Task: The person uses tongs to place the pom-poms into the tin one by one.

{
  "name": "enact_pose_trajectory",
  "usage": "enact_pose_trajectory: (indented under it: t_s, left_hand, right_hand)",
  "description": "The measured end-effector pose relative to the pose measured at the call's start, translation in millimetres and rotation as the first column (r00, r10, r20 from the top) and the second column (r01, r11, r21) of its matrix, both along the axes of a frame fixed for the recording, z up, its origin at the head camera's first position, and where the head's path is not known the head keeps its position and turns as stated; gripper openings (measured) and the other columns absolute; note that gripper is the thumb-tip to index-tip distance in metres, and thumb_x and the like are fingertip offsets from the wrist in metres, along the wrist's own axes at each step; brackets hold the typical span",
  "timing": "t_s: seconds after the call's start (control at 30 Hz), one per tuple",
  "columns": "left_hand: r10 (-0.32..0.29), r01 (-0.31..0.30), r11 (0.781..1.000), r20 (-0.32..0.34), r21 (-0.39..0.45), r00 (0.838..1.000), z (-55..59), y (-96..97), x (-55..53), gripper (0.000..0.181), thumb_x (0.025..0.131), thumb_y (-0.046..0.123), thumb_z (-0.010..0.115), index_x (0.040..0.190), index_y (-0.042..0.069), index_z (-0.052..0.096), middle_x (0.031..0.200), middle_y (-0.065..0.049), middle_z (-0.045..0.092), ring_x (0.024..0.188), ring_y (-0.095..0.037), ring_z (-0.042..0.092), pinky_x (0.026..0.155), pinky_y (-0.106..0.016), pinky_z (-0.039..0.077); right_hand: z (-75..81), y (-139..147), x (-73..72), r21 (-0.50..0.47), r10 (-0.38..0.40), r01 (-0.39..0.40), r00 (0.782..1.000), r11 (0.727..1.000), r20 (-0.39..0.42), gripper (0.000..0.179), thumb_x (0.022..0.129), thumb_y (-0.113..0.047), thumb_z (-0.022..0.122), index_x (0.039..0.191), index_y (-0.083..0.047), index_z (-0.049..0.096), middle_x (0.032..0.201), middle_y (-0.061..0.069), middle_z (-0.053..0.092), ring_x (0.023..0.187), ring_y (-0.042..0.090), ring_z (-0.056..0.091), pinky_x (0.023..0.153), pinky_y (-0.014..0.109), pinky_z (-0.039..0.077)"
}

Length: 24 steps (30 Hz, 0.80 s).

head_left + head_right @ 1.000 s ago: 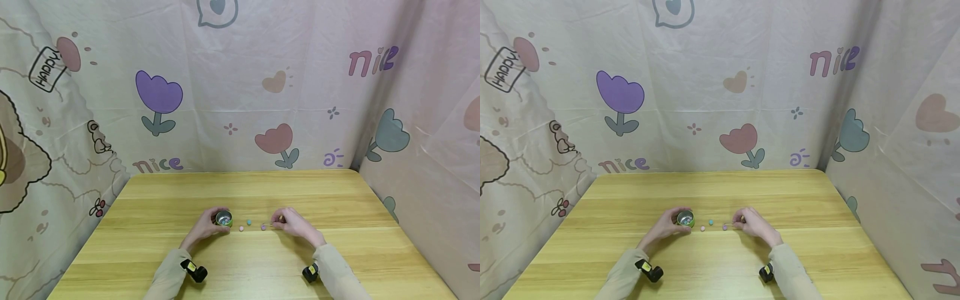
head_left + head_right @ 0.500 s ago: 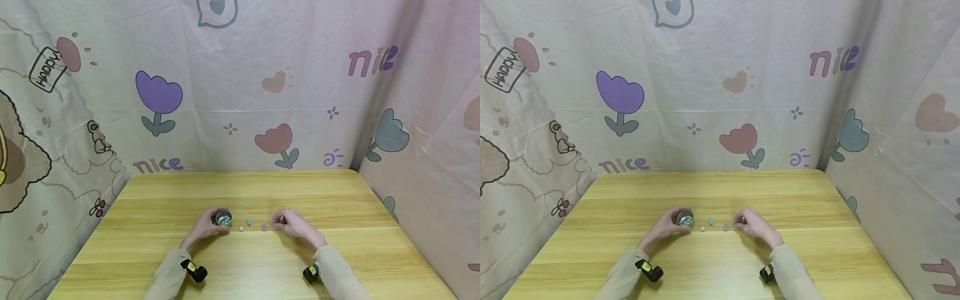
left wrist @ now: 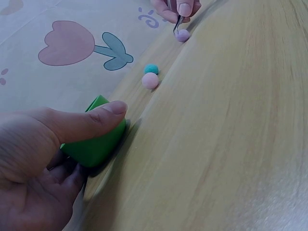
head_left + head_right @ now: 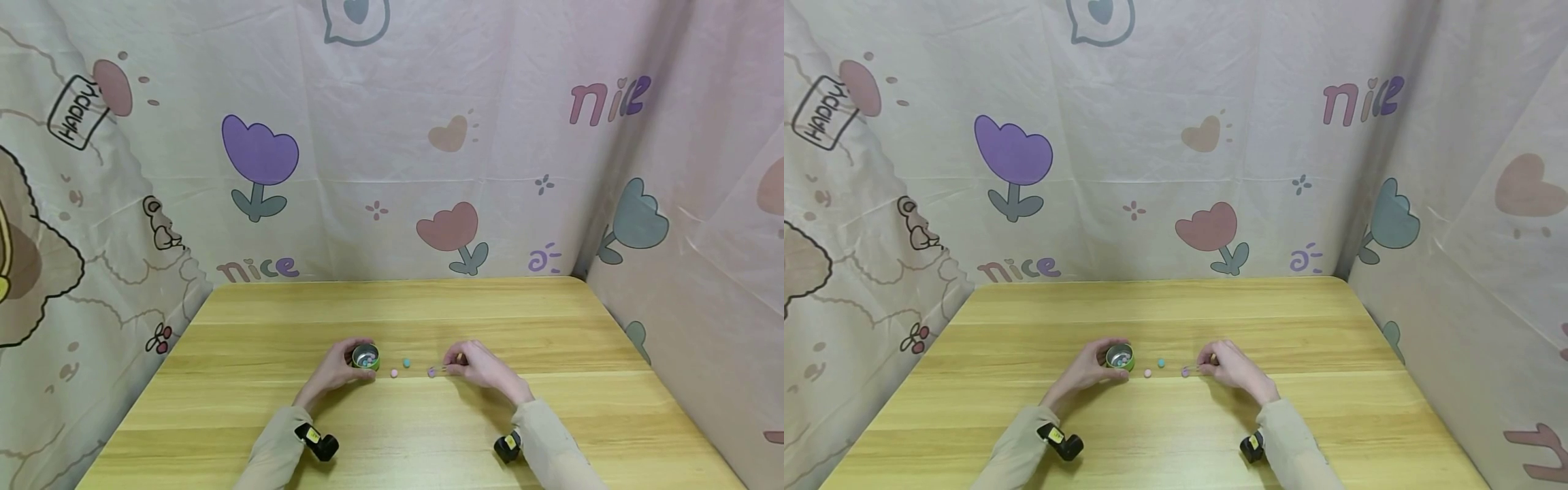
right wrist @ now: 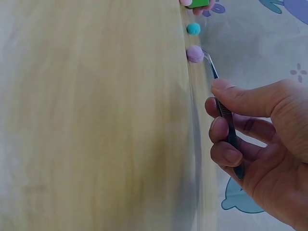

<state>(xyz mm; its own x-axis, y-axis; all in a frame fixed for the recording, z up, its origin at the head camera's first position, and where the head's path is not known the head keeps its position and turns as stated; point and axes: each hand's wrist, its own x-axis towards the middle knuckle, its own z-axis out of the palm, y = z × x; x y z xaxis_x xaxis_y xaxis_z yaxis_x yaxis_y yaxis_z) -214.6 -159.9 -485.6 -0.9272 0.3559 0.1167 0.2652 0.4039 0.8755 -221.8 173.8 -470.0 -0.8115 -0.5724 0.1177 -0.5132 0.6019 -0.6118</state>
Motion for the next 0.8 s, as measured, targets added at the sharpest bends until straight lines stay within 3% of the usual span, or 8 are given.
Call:
enact_pose_trajectory:
  t_s: [0.2,0.8]
  left_hand:
    - [0.005,-0.005,1.0,0.001,-0.005,1.0,0.9,0.2,0.4,0.066,0.074,0.004,0.087,0.132,-0.006,0.057,0.126,-0.026,0.065,0.115,-0.038,0.065,0.101,-0.052,0.054]
    - [0.002,-0.002,1.0,-0.001,-0.002,1.0,0.6,0.4,0.6,0.066,0.074,0.004,0.087,0.132,-0.007,0.057,0.126,-0.026,0.065,0.115,-0.039,0.064,0.102,-0.054,0.053]
  right_hand:
    - [1.1,-1.0,-0.3,-0.001,-0.006,0.006,1.0,1.0,0.0,0.004,0.09,-0.006,0.071,0.092,-0.003,0.072,0.08,0.0,0.069,0.066,-0.002,0.051,0.059,0.016,0.047]
    - [8.6,-16.1,-2.2,0.003,-0.038,0.038,0.998,0.999,-0.048,0.006,0.094,-0.007,0.067,0.096,-0.005,0.073,0.089,0.001,0.073,0.074,0.003,0.059,0.065,0.016,0.052]
